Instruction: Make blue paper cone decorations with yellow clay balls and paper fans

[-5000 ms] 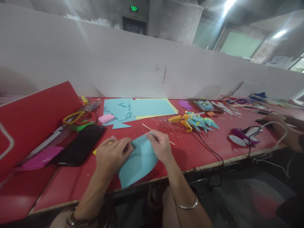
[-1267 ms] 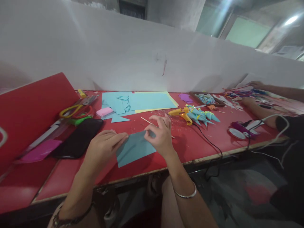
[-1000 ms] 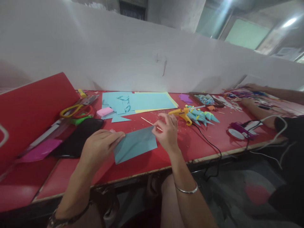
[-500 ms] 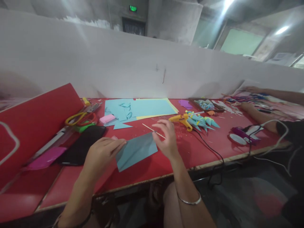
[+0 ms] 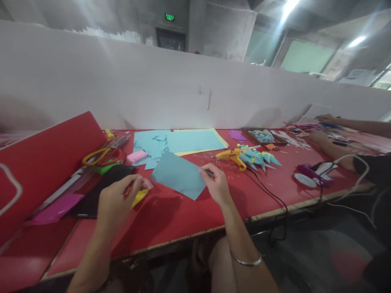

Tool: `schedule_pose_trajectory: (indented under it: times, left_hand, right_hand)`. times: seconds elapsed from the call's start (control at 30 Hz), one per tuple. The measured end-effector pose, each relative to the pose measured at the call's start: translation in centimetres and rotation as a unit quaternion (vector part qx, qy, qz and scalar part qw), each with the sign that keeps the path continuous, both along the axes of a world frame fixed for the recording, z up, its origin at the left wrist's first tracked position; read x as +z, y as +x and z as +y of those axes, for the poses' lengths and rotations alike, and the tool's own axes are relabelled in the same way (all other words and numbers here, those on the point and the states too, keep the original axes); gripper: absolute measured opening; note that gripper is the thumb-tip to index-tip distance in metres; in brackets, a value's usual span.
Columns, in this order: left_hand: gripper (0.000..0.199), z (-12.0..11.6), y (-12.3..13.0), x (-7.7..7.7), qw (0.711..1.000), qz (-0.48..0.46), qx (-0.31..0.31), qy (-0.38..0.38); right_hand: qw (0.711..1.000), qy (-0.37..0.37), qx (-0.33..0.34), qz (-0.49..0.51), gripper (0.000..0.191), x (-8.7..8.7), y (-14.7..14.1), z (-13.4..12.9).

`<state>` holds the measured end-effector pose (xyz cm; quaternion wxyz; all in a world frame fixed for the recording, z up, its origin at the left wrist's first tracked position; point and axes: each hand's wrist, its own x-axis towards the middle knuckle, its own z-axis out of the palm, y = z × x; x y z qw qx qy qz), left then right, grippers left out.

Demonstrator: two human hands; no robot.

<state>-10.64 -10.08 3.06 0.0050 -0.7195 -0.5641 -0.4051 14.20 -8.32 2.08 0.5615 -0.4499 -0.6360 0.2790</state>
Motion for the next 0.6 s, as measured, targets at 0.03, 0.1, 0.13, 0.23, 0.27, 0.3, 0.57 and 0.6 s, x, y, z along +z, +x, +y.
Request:
schedule_pose_trajectory:
  times: [0.03, 0.1, 0.13, 0.23, 0.27, 0.3, 0.57, 0.6]
  left_hand:
    - [0.027, 0.1, 0.4, -0.2, 0.998, -0.054, -0.025, -0.028]
    - [0.025, 0.3, 1.5, -0.5, 0.980, -0.162, -0.091, -0.074]
    - [0.028, 0.4, 2.0, -0.7, 0.967, -0.212, -0.111, -0.086]
    - [0.049, 0.6, 3.2, -0.8, 0.922, -0.332, -0.144, -0.135]
    - [0.054, 0.6, 3.5, -0.7, 0.907, -0.364, -0.146, -0.153]
    - [0.057, 0.5, 3.6, -0.6, 0.893, -0.391, -0.144, -0.171]
    - [0.036, 0.2, 4.0, -0.3, 0.891, -0.419, -0.073, -0.162]
    - [0.033, 0.1, 4.2, -0.2, 0.911, -0.385, -0.054, -0.138]
  right_hand:
    - [0.999, -0.014, -0.002, 0.032, 0.019, -0.1, -0.2, 0.1]
    - [0.995, -0.040, 0.007, 0.087, 0.021, -0.5, -0.7, 0.1]
    - [0.992, -0.053, 0.015, 0.113, 0.021, -0.6, -1.1, 0.2]
    - [0.978, -0.091, 0.039, 0.183, 0.022, -1.0, -1.9, 0.2]
    - [0.973, -0.102, 0.045, 0.203, 0.023, -1.1, -2.1, 0.3]
    - [0.968, -0.113, 0.049, 0.220, 0.023, -1.1, -2.3, 0.3]
    - [0.996, -0.032, -0.026, 0.075, 0.019, -1.4, -3.2, 0.2]
    - [0.997, 0.024, -0.065, 0.033, 0.021, -1.4, -3.5, 0.0]
